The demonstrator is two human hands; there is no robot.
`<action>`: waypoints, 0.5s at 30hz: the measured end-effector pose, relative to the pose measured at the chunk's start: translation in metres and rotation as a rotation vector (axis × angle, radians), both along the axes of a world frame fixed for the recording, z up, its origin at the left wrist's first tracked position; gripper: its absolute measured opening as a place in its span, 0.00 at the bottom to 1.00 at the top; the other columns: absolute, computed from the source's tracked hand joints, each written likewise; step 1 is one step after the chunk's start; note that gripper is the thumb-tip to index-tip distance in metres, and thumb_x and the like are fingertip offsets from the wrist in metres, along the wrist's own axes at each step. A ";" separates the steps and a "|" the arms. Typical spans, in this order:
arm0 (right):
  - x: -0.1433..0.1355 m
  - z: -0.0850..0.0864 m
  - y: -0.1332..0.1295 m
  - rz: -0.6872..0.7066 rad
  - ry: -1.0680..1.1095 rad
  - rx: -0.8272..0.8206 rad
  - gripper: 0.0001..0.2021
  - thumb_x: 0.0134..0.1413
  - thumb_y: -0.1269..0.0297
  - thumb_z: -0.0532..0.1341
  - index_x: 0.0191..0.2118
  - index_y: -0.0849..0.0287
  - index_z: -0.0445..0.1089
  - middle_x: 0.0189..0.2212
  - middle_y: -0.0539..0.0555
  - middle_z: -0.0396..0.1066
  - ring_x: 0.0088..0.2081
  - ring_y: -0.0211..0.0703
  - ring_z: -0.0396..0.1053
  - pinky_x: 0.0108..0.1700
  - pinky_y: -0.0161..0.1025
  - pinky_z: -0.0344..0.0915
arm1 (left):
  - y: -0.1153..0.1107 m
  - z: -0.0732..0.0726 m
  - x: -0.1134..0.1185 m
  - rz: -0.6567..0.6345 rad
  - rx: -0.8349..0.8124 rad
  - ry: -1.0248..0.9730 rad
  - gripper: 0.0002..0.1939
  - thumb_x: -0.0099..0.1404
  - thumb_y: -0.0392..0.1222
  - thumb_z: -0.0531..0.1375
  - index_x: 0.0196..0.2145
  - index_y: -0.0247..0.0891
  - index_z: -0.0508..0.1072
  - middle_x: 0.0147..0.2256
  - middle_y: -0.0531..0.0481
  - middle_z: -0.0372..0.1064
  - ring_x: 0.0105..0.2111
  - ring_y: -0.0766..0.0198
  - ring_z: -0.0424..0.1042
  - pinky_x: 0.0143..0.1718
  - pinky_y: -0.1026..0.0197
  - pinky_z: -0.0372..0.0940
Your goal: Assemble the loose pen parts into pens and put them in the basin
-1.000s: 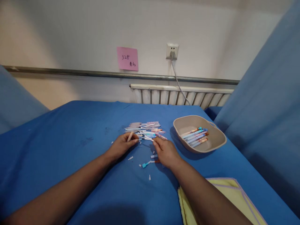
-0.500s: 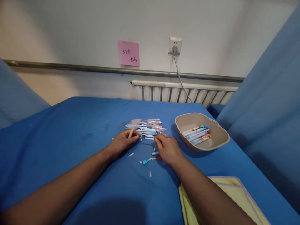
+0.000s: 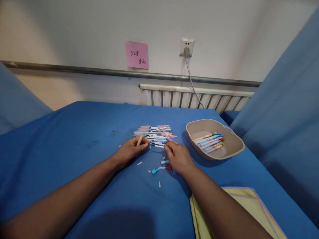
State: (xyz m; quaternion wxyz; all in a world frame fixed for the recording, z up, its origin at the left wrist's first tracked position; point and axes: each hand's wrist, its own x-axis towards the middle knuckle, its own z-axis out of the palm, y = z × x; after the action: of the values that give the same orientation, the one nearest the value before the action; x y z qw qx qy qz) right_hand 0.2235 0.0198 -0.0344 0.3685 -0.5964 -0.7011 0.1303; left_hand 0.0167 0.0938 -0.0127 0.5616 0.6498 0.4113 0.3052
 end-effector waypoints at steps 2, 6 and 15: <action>0.000 0.000 0.000 0.005 0.001 -0.002 0.11 0.58 0.65 0.52 0.38 0.56 0.72 0.37 0.54 0.74 0.39 0.44 0.70 0.40 0.39 0.63 | -0.001 0.000 0.000 0.001 0.000 -0.003 0.16 0.50 0.50 0.64 0.29 0.35 0.71 0.22 0.57 0.61 0.20 0.72 0.55 0.22 0.68 0.49; -0.002 0.003 -0.002 0.015 -0.010 -0.013 0.11 0.59 0.65 0.52 0.37 0.56 0.72 0.36 0.54 0.74 0.38 0.44 0.70 0.39 0.38 0.62 | -0.002 0.000 0.000 -0.013 0.002 0.001 0.15 0.50 0.49 0.64 0.28 0.34 0.72 0.22 0.56 0.62 0.21 0.71 0.56 0.22 0.68 0.50; -0.007 0.006 -0.006 0.091 0.041 -0.059 0.09 0.59 0.64 0.53 0.36 0.56 0.71 0.24 0.49 0.72 0.27 0.39 0.69 0.30 0.34 0.61 | -0.010 0.003 0.006 0.010 0.000 -0.008 0.14 0.47 0.47 0.66 0.27 0.33 0.74 0.24 0.52 0.67 0.24 0.68 0.62 0.26 0.66 0.55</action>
State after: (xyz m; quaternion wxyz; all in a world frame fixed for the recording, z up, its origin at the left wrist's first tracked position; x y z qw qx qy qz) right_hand 0.2163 0.0136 -0.0284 0.3588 -0.5716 -0.7157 0.1796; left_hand 0.0225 0.0838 -0.0100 0.5618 0.6466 0.4123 0.3104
